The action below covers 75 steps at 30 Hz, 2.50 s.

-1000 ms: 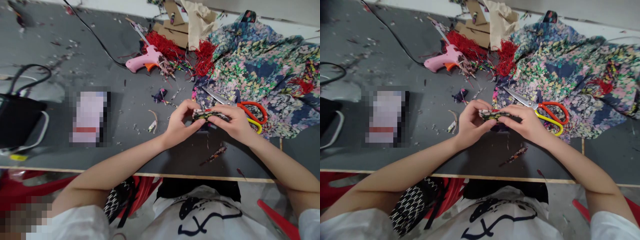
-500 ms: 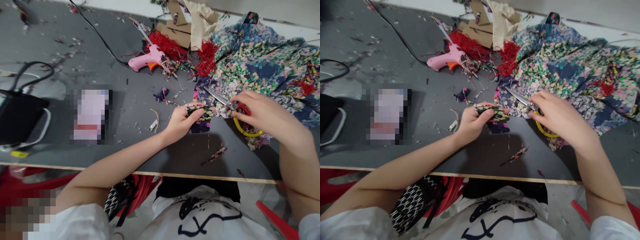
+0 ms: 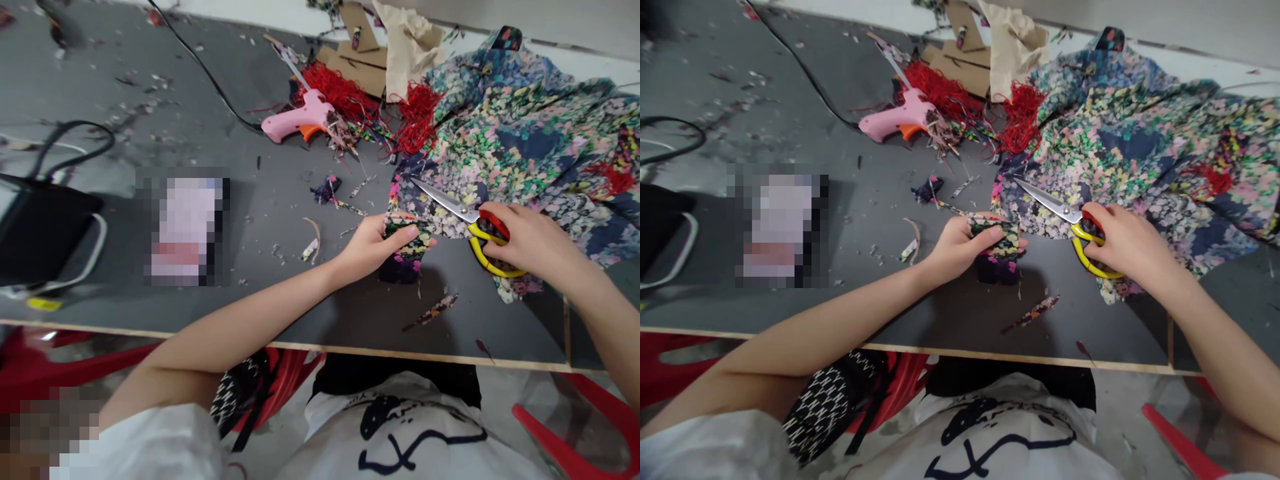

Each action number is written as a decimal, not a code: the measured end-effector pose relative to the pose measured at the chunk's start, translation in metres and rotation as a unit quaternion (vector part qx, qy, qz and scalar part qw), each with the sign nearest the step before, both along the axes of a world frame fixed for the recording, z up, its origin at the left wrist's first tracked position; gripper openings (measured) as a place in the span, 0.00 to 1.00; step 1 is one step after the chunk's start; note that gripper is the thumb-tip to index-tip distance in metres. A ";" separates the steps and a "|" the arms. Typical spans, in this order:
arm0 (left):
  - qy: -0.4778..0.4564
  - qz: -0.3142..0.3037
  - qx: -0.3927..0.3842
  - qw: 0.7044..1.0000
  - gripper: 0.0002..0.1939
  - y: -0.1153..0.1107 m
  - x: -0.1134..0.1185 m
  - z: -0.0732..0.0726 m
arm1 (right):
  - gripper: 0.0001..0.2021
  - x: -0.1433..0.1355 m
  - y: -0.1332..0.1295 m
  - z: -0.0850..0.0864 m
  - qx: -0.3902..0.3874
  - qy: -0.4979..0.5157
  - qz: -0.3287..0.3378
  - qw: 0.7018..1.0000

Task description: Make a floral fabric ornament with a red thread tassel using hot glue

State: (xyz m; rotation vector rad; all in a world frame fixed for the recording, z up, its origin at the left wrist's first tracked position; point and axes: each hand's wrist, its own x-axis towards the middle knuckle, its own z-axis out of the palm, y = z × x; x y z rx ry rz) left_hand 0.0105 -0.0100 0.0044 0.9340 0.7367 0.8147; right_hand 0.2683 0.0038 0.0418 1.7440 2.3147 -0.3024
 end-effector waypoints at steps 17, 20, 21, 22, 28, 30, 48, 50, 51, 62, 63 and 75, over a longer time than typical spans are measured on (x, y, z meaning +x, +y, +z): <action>0.108 0.014 0.198 0.974 0.18 -0.002 -0.012 0.004 | 0.15 0.026 -0.021 0.014 0.124 0.230 0.078 0.962; 0.096 0.014 0.199 0.975 0.18 -0.002 -0.013 0.001 | 0.28 0.019 -0.025 0.020 0.150 0.131 0.121 0.973; 0.088 0.012 0.198 0.976 0.18 -0.002 -0.013 0.001 | 0.30 0.018 -0.026 0.021 0.151 0.105 0.128 0.975; 0.079 0.011 0.199 0.977 0.17 -0.002 -0.013 0.000 | 0.31 0.017 -0.027 0.021 0.153 0.088 0.135 0.975; 0.053 0.013 0.220 0.974 0.14 -0.001 -0.013 -0.001 | 0.27 0.017 -0.029 0.017 0.181 0.077 0.189 0.962; 0.060 0.014 0.225 0.972 0.14 0.000 -0.013 -0.002 | 0.26 0.017 -0.029 0.016 0.186 0.079 0.194 0.960; 0.085 0.005 0.186 0.979 0.19 -0.003 -0.013 -0.003 | 0.23 0.015 -0.032 0.017 0.229 0.057 0.226 0.945; 0.089 0.003 0.188 0.978 0.18 -0.003 -0.013 -0.002 | 0.23 0.015 -0.032 0.018 0.227 0.049 0.227 0.946; 0.092 0.003 0.191 0.977 0.18 -0.003 -0.014 -0.002 | 0.23 0.015 -0.032 0.019 0.225 0.047 0.228 0.946; 0.109 0.013 0.205 0.973 0.19 -0.003 -0.013 0.000 | 0.21 0.019 -0.033 0.016 0.249 0.023 0.237 0.939; 0.105 0.014 0.203 0.973 0.19 -0.003 -0.013 -0.001 | 0.21 0.019 -0.033 0.016 0.253 0.021 0.239 0.937; 0.119 0.029 0.192 0.974 0.20 -0.004 -0.012 -0.001 | 0.17 0.011 -0.037 0.014 0.334 0.004 0.229 0.914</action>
